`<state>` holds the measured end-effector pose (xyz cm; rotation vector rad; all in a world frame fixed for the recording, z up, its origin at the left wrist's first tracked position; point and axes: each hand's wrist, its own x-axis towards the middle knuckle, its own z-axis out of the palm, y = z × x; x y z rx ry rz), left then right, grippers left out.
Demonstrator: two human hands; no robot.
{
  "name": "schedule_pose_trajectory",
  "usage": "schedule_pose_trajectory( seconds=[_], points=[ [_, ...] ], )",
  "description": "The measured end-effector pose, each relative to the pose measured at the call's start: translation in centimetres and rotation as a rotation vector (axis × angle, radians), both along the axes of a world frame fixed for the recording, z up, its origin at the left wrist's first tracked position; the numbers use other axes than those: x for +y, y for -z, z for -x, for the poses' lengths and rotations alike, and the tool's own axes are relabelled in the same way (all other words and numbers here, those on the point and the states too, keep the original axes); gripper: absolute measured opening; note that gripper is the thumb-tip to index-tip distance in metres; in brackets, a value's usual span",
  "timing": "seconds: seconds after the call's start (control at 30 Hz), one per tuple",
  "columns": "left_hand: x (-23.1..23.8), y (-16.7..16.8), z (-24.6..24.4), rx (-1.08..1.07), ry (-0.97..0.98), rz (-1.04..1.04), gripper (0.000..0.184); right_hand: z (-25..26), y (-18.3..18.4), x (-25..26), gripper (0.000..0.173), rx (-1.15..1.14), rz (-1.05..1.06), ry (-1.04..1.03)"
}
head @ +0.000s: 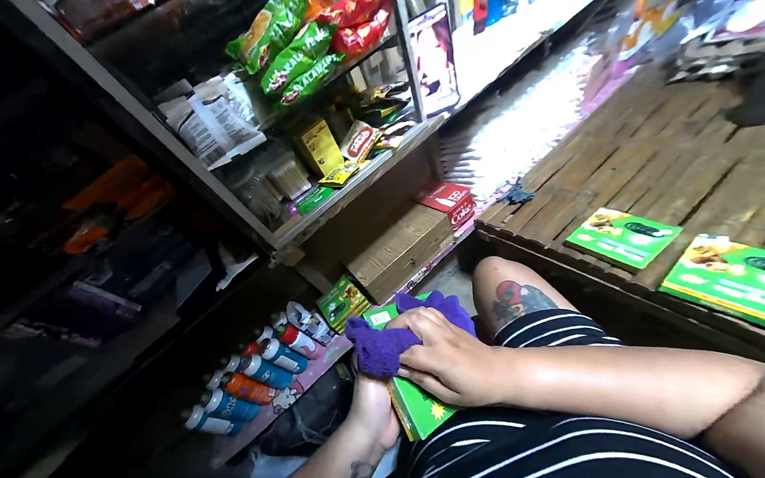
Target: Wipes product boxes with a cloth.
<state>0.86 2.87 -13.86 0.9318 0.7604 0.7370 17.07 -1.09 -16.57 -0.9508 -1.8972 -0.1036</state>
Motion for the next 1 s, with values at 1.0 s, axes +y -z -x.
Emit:
schedule_pose_trajectory(
  seconds=[1.0],
  points=[
    [3.9, 0.1, -0.1, -0.380, -0.050, -0.031, 0.069, -0.1, -0.6, -1.3, 0.018, -0.184, -0.034, -0.335]
  ],
)
